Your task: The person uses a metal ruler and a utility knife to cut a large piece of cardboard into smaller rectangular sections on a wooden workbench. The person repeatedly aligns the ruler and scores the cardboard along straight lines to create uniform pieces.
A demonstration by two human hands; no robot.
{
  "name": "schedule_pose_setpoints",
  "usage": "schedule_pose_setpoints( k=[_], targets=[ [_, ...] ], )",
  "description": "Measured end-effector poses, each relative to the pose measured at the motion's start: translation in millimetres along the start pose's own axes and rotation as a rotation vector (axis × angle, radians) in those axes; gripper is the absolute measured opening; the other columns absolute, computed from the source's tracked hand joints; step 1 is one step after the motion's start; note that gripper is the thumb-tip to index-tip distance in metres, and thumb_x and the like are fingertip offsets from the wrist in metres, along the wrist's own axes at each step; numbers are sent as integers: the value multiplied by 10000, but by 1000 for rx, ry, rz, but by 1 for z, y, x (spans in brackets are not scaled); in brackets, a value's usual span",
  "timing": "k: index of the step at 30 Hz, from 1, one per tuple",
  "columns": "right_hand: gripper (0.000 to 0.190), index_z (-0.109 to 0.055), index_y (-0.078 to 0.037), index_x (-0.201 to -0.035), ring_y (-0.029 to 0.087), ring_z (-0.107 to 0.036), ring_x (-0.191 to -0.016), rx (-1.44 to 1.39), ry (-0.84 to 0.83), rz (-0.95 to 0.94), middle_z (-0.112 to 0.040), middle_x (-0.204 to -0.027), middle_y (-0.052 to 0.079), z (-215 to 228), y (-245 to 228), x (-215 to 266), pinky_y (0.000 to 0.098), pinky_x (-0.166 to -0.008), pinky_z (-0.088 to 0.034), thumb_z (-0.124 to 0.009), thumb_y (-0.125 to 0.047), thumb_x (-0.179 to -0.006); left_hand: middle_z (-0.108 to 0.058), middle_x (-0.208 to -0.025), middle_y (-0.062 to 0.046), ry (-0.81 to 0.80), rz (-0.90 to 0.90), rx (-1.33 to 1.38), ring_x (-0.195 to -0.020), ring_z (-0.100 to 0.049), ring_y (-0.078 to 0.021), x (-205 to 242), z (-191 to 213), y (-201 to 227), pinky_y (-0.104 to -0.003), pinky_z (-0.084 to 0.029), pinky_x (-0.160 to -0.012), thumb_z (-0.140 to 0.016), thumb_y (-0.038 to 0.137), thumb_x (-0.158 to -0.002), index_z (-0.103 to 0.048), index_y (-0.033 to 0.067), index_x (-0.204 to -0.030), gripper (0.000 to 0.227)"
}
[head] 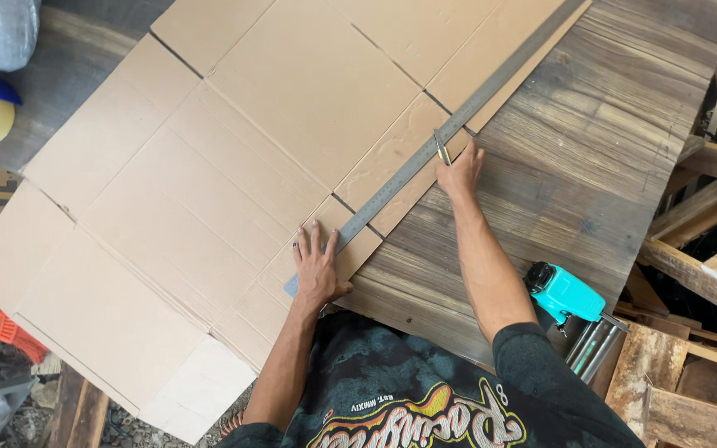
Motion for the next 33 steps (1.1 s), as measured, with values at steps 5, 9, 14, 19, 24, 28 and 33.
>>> schedule_pose_setpoints(
  k=[5, 9, 14, 19, 24, 28, 33],
  targets=[
    [958, -453, 42, -1448, 496, -522, -1324, -68, -113, -132, -514, -1340, 310, 27, -18, -15, 530, -1118, -432, -881, -190, -624, -155, -1672, -199, 17, -15, 0, -1518, -115, -554, 0, -1, -1, -625, -275, -1207, -872, 528, -494, -347, 225, -1577, 1241],
    [770, -580, -30, -1250, 427, -618, -1221, -8, -115, -146, -611, -1210, 222, 17, -5, -29, 490, -1024, -507, -894, -210, -571, -168, -1667, -180, 26, -22, 15, -1516, -130, -550, 0, 0, -1, -625, -280, -1203, -855, 497, -485, -360, 225, -1569, 1223],
    [863, -552, -77, -1311, 393, -590, -1279, 22, -179, -130, -615, -1281, 193, 23, -16, -29, 484, -1063, -489, -922, -285, -560, -179, -1665, -160, 38, -15, 18, -1513, -146, -545, 2, 2, -1, -607, -284, -1197, -821, 483, -476, -370, 233, -1566, 1206],
    [830, -572, -98, -1307, 371, -590, -1295, 99, -275, -122, -636, -1314, 181, 44, -30, -34, 485, -1078, -486, -913, -342, -590, -189, -1660, -154, 64, -14, 32, -1509, -149, -551, -1, 0, -1, -598, -299, -1181, -802, 461, -468, -380, 236, -1561, 1193],
    [769, -611, -113, -1178, 380, -638, -1222, 125, -306, -101, -685, -1212, 187, 43, -29, -45, 499, -1007, -514, -942, -359, -529, -181, -1662, -131, 59, -19, 44, -1504, -148, -557, 2, 7, 2, -595, -319, -1171, -783, 429, -438, -401, 263, -1534, 1173],
    [666, -611, -117, -1107, 362, -655, -1186, 87, -310, -144, -693, -1163, 159, 35, -24, -52, 483, -949, -541, -907, -348, -557, -174, -1666, -121, 45, -6, 59, -1506, -115, -575, 0, 6, 1, -618, -330, -1167, -770, 417, -440, -410, 278, -1535, 1161],
    [381, -635, -123, -945, 341, -702, -1050, 20, -268, -232, -696, -1006, 134, 26, -5, -60, 457, -760, -585, -808, -304, -657, -193, -1653, -121, 42, -11, 74, -1500, -126, -580, 1, 11, 4, -625, -351, -1160, -756, 389, -439, -407, 285, -1533, 1153]
  ],
)
Point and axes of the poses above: each hand's wrist, its own x-axis away from the middle knuckle, its own z-axis out of the back of the hand, y = z × x, the point moved 6 cm from there along -x, towards the middle knuckle
